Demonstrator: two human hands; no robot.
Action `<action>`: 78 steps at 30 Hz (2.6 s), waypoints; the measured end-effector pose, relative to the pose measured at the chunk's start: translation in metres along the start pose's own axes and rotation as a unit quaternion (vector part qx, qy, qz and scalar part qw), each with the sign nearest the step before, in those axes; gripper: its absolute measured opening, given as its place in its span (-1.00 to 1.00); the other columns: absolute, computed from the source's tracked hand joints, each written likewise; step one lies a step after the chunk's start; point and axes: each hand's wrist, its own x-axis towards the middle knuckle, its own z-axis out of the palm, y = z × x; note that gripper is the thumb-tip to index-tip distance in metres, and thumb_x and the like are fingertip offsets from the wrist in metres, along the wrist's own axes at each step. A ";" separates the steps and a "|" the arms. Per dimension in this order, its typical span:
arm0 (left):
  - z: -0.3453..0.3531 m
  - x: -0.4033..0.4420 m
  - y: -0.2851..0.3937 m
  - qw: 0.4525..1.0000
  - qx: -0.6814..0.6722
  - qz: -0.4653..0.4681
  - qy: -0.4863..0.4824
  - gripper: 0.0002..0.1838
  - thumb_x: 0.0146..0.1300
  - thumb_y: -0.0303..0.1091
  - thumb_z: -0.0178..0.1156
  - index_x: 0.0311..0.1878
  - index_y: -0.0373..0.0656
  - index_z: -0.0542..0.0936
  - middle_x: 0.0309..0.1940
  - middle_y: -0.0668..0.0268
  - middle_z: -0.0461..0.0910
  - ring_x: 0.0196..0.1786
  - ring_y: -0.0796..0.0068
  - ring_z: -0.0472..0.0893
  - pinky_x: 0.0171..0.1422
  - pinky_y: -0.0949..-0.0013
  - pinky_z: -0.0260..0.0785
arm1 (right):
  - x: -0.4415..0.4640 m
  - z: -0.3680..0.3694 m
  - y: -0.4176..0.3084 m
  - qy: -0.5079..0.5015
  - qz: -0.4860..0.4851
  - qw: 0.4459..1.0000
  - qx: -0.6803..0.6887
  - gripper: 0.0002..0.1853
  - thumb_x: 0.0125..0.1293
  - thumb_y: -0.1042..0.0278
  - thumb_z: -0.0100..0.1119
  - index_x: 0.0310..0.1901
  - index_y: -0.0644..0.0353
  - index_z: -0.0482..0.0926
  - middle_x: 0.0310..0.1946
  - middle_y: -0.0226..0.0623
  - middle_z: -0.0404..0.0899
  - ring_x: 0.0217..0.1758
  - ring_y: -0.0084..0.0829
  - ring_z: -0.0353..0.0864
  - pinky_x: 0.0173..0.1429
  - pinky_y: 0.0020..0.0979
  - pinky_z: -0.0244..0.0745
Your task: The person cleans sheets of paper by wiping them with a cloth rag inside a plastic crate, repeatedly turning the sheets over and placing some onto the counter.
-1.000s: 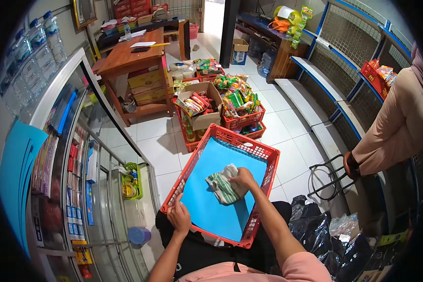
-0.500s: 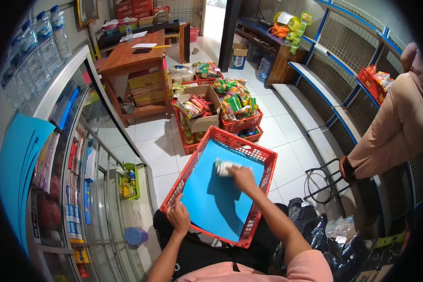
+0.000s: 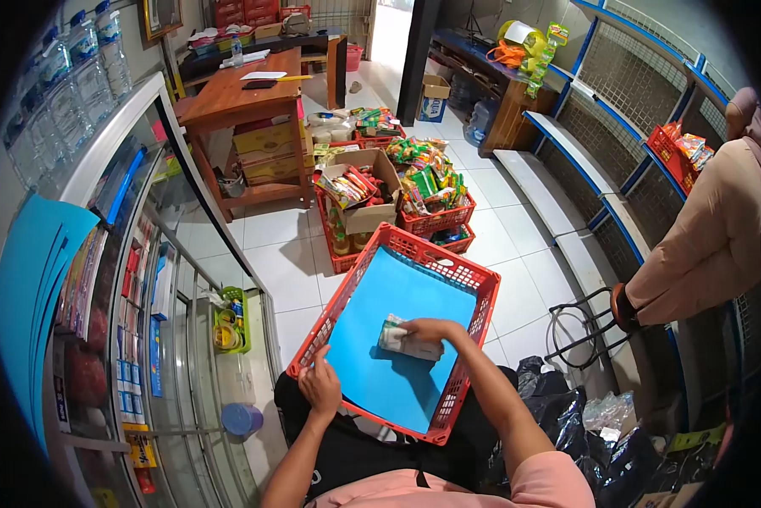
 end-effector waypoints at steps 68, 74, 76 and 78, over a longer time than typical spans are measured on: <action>0.000 -0.001 -0.001 0.998 -0.015 0.039 0.049 -0.68 0.07 -0.55 -0.11 -0.15 -0.08 0.53 -0.63 0.29 0.52 -0.56 0.29 0.40 -0.07 0.39 0.22 | 0.142 0.015 -0.027 0.559 0.022 0.784 -0.268 -0.50 0.09 0.31 -0.05 0.11 0.26 0.27 0.13 -0.01 0.26 -0.09 -0.11 0.35 -0.14 -0.13 0.27; -0.002 -0.001 -0.003 0.998 -0.026 0.041 0.042 -0.69 0.04 -0.55 -0.10 -0.16 -0.10 0.53 -0.64 0.29 0.51 -0.58 0.29 0.38 -0.11 0.39 0.23 | 0.147 -0.010 0.009 0.601 0.043 0.742 -0.294 -0.53 0.08 0.34 -0.05 0.09 0.22 0.30 0.10 -0.05 0.31 -0.03 -0.10 0.35 -0.09 -0.10 0.29; -0.002 0.000 -0.003 0.998 -0.032 0.037 0.043 -0.69 0.04 -0.55 -0.10 -0.16 -0.10 0.53 -0.64 0.29 0.51 -0.59 0.29 0.37 -0.11 0.39 0.23 | 0.138 -0.012 0.019 0.628 0.061 0.726 -0.276 -0.53 0.06 0.34 -0.04 0.07 0.20 0.32 0.05 -0.07 0.34 -0.02 -0.11 0.36 -0.06 -0.09 0.30; -0.002 0.000 -0.004 0.998 -0.037 0.037 0.046 -0.69 0.04 -0.55 -0.09 -0.17 -0.11 0.54 -0.64 0.29 0.51 -0.59 0.29 0.37 -0.12 0.39 0.24 | 0.116 -0.011 0.037 0.635 0.072 0.723 -0.261 -0.54 0.06 0.33 -0.03 0.07 0.19 0.33 0.02 -0.09 0.37 -0.02 -0.12 0.37 -0.04 -0.08 0.30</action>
